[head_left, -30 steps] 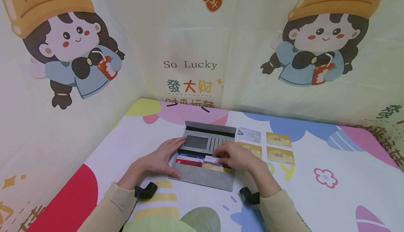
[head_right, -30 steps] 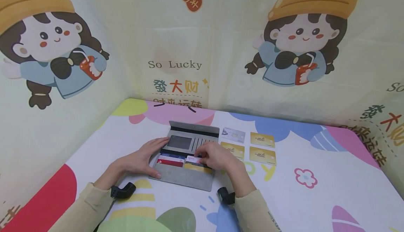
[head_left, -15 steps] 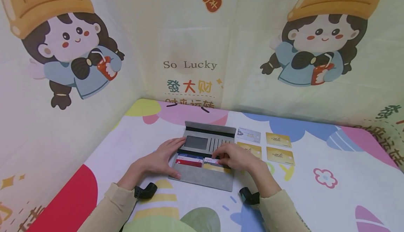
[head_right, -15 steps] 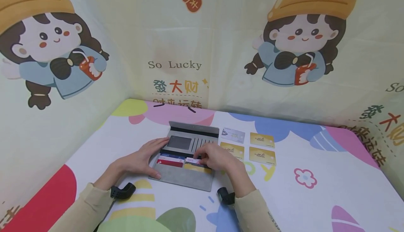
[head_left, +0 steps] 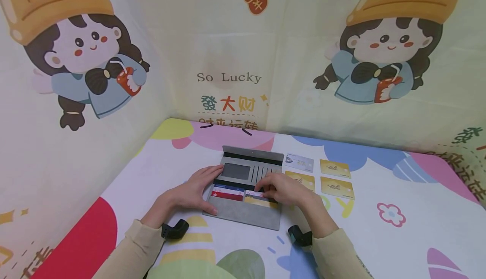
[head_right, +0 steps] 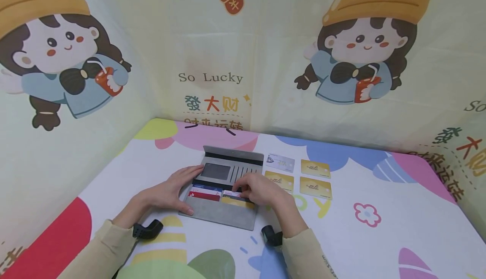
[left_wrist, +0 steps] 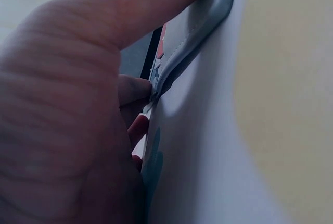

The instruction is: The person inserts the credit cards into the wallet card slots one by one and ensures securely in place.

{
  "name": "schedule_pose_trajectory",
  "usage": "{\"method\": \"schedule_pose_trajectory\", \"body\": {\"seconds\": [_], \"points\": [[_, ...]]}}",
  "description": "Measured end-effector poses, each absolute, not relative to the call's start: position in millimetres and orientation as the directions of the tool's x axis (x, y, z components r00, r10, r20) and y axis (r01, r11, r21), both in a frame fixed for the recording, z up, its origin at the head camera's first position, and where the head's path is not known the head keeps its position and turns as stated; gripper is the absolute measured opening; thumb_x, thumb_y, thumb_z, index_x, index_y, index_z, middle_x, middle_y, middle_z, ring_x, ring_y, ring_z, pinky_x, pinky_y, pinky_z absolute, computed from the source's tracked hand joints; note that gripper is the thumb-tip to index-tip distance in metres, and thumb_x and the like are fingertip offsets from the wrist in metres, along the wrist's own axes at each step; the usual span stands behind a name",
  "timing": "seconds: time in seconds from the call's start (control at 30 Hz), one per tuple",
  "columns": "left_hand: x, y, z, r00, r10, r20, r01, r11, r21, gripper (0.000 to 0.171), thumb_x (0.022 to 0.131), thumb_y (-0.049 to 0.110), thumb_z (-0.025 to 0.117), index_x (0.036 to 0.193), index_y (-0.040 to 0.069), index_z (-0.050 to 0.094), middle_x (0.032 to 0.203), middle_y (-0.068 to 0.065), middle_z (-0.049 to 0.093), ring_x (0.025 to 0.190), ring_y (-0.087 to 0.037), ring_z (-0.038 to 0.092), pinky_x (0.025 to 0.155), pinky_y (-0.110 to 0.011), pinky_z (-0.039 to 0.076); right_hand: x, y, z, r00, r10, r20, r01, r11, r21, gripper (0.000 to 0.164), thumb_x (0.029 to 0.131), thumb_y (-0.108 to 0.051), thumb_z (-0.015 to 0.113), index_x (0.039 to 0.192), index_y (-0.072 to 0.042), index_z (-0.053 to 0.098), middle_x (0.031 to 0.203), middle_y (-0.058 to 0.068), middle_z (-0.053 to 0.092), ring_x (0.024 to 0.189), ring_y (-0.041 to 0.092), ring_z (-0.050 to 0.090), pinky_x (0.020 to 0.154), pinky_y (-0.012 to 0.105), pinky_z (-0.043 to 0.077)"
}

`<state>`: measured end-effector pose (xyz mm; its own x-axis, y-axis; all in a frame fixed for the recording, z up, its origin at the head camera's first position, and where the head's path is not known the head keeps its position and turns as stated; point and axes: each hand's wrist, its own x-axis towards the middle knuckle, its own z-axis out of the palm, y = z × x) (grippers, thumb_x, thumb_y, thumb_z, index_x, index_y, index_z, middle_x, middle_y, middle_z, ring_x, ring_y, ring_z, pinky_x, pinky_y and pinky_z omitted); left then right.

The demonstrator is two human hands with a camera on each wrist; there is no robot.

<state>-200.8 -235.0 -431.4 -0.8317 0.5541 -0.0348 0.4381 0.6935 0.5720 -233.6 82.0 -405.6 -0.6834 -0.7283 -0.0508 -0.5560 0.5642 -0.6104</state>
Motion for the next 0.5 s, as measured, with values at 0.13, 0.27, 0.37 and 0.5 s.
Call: {"method": "schedule_pose_trajectory", "body": {"seconds": [0.13,0.27,0.37,0.5], "points": [[-201.1,-234.9,-431.6,-0.831,0.555,-0.037,0.44,0.697,0.566,0.119,0.069,0.057,0.084,0.159,0.005,0.026,0.165,-0.009,0.021,0.148,-0.034,0.018,0.116,-0.062,0.019,-233.2,82.1,-405.5,-0.684,-0.728,-0.054,-0.555,0.567,-0.609,0.022,0.093,-0.001,0.07,0.108,-0.015,0.078,0.104,-0.005,0.066,0.094,0.015,0.057,0.083,0.034,0.053],[-201.2,-234.6,-431.7,-0.833,0.552,-0.04,0.435,0.697,0.57,0.12,0.069,0.058,0.084,0.159,0.005,0.026,0.166,-0.009,0.021,0.149,-0.034,0.018,0.116,-0.063,0.019,-233.1,82.0,-405.4,-0.685,-0.726,-0.057,-0.552,0.569,-0.609,0.023,0.093,-0.001,0.07,0.108,-0.015,0.077,0.105,-0.005,0.066,0.094,0.015,0.057,0.084,0.034,0.053],[-201.4,-234.5,-432.0,-0.834,0.55,-0.042,0.432,0.699,0.57,0.12,0.069,0.058,0.084,0.16,0.005,0.026,0.166,-0.009,0.021,0.149,-0.034,0.018,0.116,-0.063,0.019,-232.9,81.7,-405.2,-0.688,-0.723,-0.062,-0.546,0.572,-0.612,0.023,0.093,0.0,0.069,0.109,-0.015,0.077,0.106,-0.005,0.066,0.094,0.016,0.057,0.085,0.035,0.053],[-201.4,-234.4,-432.4,-0.836,0.547,-0.045,0.429,0.702,0.568,0.12,0.069,0.058,0.084,0.16,0.006,0.026,0.166,-0.009,0.021,0.149,-0.034,0.018,0.116,-0.062,0.019,-232.9,81.5,-404.9,-0.691,-0.719,-0.071,-0.538,0.578,-0.614,0.024,0.093,0.0,0.069,0.109,-0.016,0.077,0.107,-0.004,0.066,0.095,0.016,0.057,0.086,0.036,0.053]]}}
